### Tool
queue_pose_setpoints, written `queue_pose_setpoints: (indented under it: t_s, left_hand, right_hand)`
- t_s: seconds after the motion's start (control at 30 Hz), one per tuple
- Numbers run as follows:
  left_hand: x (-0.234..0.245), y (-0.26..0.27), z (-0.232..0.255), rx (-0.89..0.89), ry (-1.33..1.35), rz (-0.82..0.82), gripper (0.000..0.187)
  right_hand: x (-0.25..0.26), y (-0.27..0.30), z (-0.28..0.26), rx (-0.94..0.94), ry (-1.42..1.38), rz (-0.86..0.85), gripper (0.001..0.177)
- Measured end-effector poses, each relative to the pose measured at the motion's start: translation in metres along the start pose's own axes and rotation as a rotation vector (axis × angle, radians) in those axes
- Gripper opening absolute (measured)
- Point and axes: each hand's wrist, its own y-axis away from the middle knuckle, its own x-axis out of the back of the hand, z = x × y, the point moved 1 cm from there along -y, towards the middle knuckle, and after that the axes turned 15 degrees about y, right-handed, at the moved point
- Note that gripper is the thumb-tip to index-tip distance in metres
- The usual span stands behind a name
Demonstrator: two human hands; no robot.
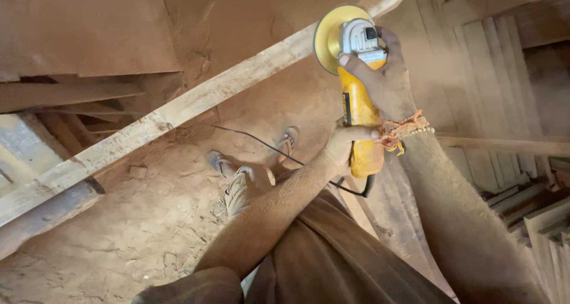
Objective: The person sands a wooden beam using an angle grinder with a sanding disc, moving it back and forth along the length of the wood.
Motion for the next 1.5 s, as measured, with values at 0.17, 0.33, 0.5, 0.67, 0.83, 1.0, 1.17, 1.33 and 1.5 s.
queue_pose_setpoints:
  t_s: [0.17, 0.33, 0.5, 0.67, 0.83, 1.0, 1.17, 1.33, 1.5]
  left_hand:
    - [-0.008, -0.015, 0.016, -0.036, -0.08, 0.002, 0.038]
    - [-0.02, -0.036, 0.024, -0.015, -0.12, -0.022, 0.035]
    - [-0.036, -0.065, 0.017, 0.014, -0.152, -0.058, 0.035]
    - [-0.043, -0.08, 0.015, 0.065, -0.152, -0.045, 0.033]
    - [-0.035, -0.071, 0.027, 0.006, -0.105, -0.099, 0.034]
    - [-0.027, -0.035, 0.035, -0.052, -0.102, -0.054, 0.039]
    - [-0.027, -0.038, 0.02, -0.006, -0.117, -0.03, 0.037]
    - [-0.039, -0.059, 0.012, -0.019, -0.073, -0.153, 0.035]
    - [-0.038, -0.055, 0.026, -0.046, -0.138, -0.036, 0.038]
  right_hand:
    - [0.001, -0.018, -0.003, 0.0, -0.021, 0.002, 0.075]
    - [0.008, -0.041, 0.009, -0.099, -0.231, 0.017, 0.068]
    - [0.035, -0.066, 0.041, 0.023, -0.062, 0.158, 0.067]
    - [0.05, -0.073, 0.045, -0.043, -0.075, 0.122, 0.074]
    - [0.027, -0.08, 0.021, -0.018, -0.062, 0.109, 0.08]
    - [0.004, -0.052, 0.001, -0.015, -0.128, 0.054, 0.077]
    - [0.019, -0.044, 0.023, 0.212, 0.18, 0.183, 0.064]
    - [0.042, -0.059, 0.032, 0.284, 0.321, 0.209, 0.053]
    - [0.024, -0.075, 0.017, 0.432, 0.411, 0.228, 0.055]
